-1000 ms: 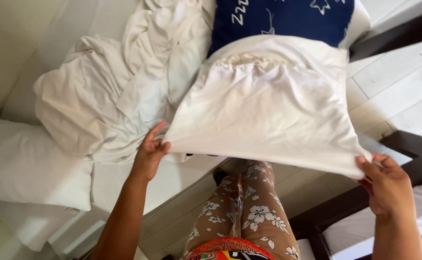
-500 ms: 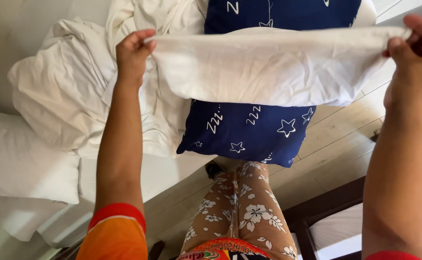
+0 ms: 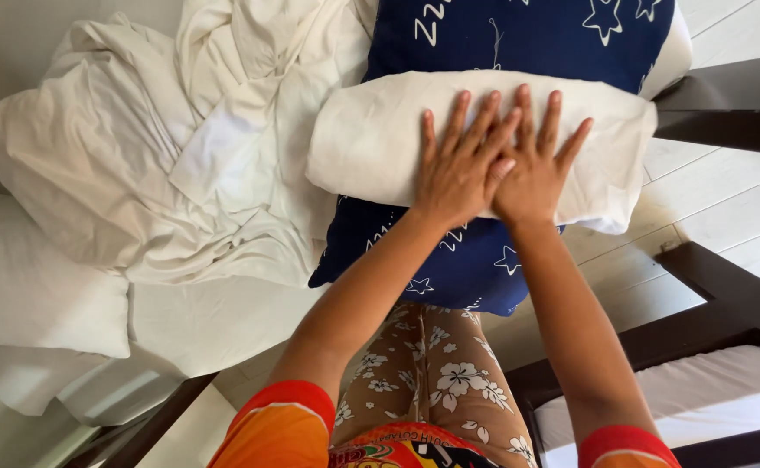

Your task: The person removes a white pillowcase from a pillow by pulling and twisting the fabric, then places the pillowcase on a blue pillow. They proceed to fold the white pillowcase into a neat rectangle on top of the blue pillow.

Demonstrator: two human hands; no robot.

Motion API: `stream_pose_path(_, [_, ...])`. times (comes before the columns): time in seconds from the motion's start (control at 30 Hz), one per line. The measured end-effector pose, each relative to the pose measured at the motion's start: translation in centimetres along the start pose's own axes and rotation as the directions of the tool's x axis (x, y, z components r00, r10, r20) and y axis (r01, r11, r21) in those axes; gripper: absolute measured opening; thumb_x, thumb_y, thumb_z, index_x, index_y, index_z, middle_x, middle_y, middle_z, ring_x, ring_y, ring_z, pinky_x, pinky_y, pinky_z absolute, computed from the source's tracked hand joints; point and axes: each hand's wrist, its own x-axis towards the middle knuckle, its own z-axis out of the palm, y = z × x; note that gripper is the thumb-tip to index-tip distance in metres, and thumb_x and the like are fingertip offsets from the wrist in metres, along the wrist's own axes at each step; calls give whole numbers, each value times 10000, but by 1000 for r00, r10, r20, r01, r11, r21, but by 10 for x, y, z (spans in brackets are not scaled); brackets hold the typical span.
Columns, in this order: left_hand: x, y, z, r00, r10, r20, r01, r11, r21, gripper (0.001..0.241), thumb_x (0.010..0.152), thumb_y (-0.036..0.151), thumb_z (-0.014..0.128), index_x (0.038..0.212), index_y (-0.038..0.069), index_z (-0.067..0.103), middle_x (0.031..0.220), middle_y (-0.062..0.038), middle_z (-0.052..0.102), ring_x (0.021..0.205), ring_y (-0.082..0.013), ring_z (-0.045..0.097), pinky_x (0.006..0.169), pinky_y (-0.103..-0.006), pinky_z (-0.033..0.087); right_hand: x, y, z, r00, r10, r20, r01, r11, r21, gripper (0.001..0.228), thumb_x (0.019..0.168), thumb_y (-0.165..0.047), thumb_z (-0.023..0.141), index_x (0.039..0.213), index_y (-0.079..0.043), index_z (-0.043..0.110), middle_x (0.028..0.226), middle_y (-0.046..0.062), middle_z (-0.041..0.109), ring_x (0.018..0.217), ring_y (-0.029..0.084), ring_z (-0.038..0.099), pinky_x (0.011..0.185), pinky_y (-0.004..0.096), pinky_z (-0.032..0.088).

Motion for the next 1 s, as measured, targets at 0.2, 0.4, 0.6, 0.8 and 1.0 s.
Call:
stream_pose_path(0.2, [28, -117, 105, 847, -385, -367, 328, 921, -211, 658, 1053, 666, 194, 1637, 364, 209, 1721, 18, 234, 1589, -359, 189, 1234, -701, 147, 16, 79, 58, 978, 196, -66, -185, 974, 133, 775, 1039, -733, 222, 1708, -346, 165, 1722, -70, -44, 1522, 232, -169, 1207, 663, -120])
stream_pose_path(0.4, [-20, -189, 164, 870, -470, 152, 475, 709, -521, 641, 1133, 572, 203, 1660, 208, 214, 1715, -73, 221, 1580, -323, 193, 1235, -659, 148, 27, 112, 127, 938, 163, -306, -101, 972, 210, 806, 1088, -742, 368, 1731, -306, 152, 1724, 80, -101, 1543, 372, -151, 1102, 867, 157])
stream_pose_path(0.6, [-50, -165, 146, 805, -572, 155, 337, 227, -914, 929, 977, 733, 515, 1611, 79, 329, 1645, -263, 290, 1534, -424, 234, 1270, -572, 172, 25, 151, 152, 780, 361, -512, 185, 648, 739, 974, 1155, -476, 708, 1661, -115, -42, 1755, 167, 85, 1641, 365, 106, 1323, 661, 147])
stream_pose_path(0.8, [-12, -139, 136, 814, -557, 162, 255, 93, -962, 779, 783, 643, 856, 1305, 108, 640, 1133, -141, 681, 922, -263, 740, 619, -307, 650, -1, 119, 90, 802, 573, 170, -311, 156, 938, 922, 1008, -775, 620, 1433, 36, 513, 1173, 208, 695, 1018, 283, 722, 805, 464, 612])
stream_pose_path(1.0, [-18, -180, -12, 874, -341, -347, -290, 209, -934, 559, 904, 265, 789, 1315, -50, 579, 1155, -175, 726, 959, -245, 715, 870, -320, 585, -69, 25, 15, 803, 557, 211, -100, -222, 970, 811, 954, -567, 425, 1460, 65, 391, 1307, 280, 641, 1052, 337, 748, 770, 319, 673])
